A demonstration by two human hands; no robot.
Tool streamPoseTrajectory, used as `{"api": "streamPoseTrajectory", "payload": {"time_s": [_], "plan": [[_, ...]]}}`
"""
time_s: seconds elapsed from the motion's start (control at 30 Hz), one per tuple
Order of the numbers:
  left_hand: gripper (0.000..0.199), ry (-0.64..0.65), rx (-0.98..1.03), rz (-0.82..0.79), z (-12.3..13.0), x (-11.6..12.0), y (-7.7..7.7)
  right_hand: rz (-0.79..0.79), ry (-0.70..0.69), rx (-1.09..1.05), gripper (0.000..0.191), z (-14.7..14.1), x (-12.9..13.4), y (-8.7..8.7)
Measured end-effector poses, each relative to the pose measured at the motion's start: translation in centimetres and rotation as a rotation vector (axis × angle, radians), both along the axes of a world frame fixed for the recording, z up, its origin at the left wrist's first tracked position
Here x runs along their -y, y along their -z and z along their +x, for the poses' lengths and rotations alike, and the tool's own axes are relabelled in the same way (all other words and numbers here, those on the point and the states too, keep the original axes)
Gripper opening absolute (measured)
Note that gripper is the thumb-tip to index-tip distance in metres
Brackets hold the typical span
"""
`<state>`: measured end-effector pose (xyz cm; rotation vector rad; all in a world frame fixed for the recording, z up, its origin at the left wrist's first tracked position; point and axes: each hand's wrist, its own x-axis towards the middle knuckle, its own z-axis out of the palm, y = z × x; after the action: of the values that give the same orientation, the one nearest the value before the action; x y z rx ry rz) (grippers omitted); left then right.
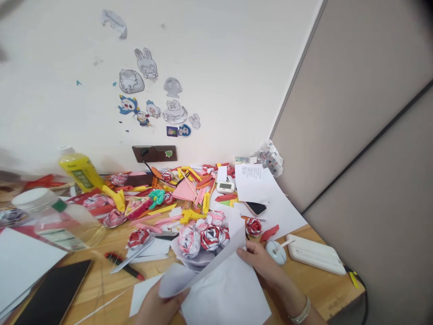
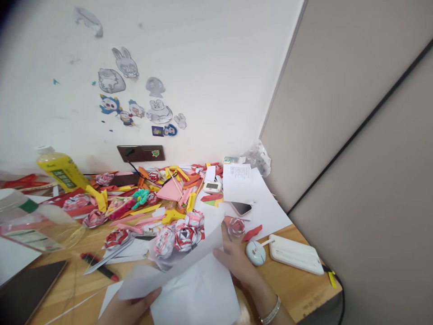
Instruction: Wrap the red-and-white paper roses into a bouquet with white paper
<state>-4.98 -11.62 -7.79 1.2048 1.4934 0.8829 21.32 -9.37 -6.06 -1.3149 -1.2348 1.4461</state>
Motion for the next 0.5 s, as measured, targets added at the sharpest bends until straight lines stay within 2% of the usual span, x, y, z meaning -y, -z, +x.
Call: {"api": "streamPoseTrajectory", "payload": {"time_s": [0.13,0.2,0.27,0.4,0.5], "plan": [[0.08,-0.061,0.233,0.026,0.2,-0.2,-0.3,0.034,-0.019,0.02,0.056,0.1,0.0,-0.3],[0.084,-0.111,0.227,0.05,0.2,-0.3,-0.5,0.069,-0.053,0.013,0.059,0.2,-0.2,-0.8],[0.075,-0.111,0.204,0.054,-0.1,-0.5,-0.6,0.11,-0.069,-0.003,0.056,0.3,-0.3,-1.4],[0.046,0.025,0.233,-0.006,-0.9,-0.9,-0.7,0.145,-0.03,0.037,0.034,0.5,-0.7,-1.8],[0.035,0.079,0.206,-0.039,-1.3,-1.3,-1.1,0.109,-0.018,0.046,0.036,0.7,-1.2,-1.6]]}}
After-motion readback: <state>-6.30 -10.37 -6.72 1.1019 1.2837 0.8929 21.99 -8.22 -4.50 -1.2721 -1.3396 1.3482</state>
